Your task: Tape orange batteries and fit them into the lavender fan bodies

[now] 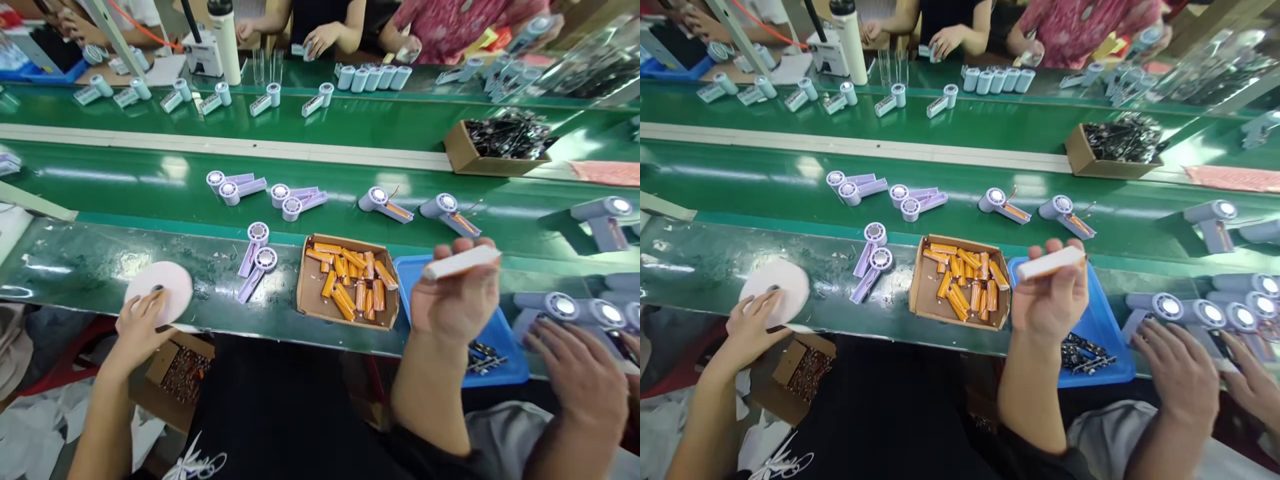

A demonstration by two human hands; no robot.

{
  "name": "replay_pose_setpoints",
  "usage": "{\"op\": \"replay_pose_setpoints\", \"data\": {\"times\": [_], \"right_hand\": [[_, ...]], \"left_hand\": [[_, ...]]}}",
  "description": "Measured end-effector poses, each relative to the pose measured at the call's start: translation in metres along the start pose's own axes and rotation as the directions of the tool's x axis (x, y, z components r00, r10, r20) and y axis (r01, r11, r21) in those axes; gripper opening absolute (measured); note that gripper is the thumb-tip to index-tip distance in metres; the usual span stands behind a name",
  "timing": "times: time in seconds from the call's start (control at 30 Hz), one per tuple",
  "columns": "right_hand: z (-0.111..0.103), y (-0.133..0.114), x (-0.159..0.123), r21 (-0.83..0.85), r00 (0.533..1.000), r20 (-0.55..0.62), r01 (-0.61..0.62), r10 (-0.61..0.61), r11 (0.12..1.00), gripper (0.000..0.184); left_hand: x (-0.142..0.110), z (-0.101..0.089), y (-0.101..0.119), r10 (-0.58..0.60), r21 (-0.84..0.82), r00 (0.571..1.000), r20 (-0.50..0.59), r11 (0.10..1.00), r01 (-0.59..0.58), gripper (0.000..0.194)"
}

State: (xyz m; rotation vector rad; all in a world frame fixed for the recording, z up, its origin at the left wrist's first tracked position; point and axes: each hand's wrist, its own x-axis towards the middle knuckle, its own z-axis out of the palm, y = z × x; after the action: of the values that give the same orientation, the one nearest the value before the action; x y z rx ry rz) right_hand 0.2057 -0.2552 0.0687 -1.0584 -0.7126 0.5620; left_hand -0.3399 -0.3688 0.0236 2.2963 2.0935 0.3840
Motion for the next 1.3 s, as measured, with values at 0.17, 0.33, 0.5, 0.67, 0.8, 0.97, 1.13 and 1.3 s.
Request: {"op": "replay_pose_setpoints", "data": {"times": [0.17,0.33,0.5,0.67,0.8,0.97,1.13,1.3], "right_hand": [[0.007,0.005,-0.019,0.122,0.995,0.069,-0.08,0.072,0.989,0.042],[0.037,-0.003,-0.025,0.129,0.985,0.162,-0.082,0.06,0.988,0.045],[-0.013,-0.018,-0.034,0.083,0.978,0.199,-0.08,0.062,0.993,0.036],[-0.045,-0.022,-0.027,0.047,0.96,0.254,-0.13,0.114,0.99,0.034],[-0.016,-0.026,0.003,0.053,0.944,0.328,0.016,-0.033,0.998,0.034],[0.031,-0.023,0.042,0.047,0.837,0.538,0.083,-0.095,0.995,0.035],[0.049,-0.006,0.055,-0.024,0.737,0.676,0.045,-0.016,0.999,0.032],[0.042,-0.001,0.065,-0.092,0.703,0.712,0.073,0.014,0.993,0.03]], "left_hand": [[0.119,0.012,0.079,0.167,-0.217,0.984,-0.067,0.96,-0.178,0.049],[0.286,0.078,0.236,0.457,-0.04,0.888,0.041,0.889,-0.456,0.044],[0.336,0.122,0.26,0.611,0.041,0.763,0.21,0.774,-0.632,0.032],[0.342,0.135,0.256,0.695,0.006,0.674,0.251,0.696,-0.718,0.034],[0.352,0.138,0.261,0.743,-0.021,0.608,0.28,0.637,-0.77,0.035],[0.365,0.142,0.266,0.765,-0.041,0.554,0.329,0.598,-0.801,0.034],[0.366,0.149,0.281,0.745,-0.051,0.569,0.35,0.621,-0.782,0.021],[0.352,0.146,0.29,0.733,-0.091,0.619,0.282,0.662,-0.744,0.032]]}}
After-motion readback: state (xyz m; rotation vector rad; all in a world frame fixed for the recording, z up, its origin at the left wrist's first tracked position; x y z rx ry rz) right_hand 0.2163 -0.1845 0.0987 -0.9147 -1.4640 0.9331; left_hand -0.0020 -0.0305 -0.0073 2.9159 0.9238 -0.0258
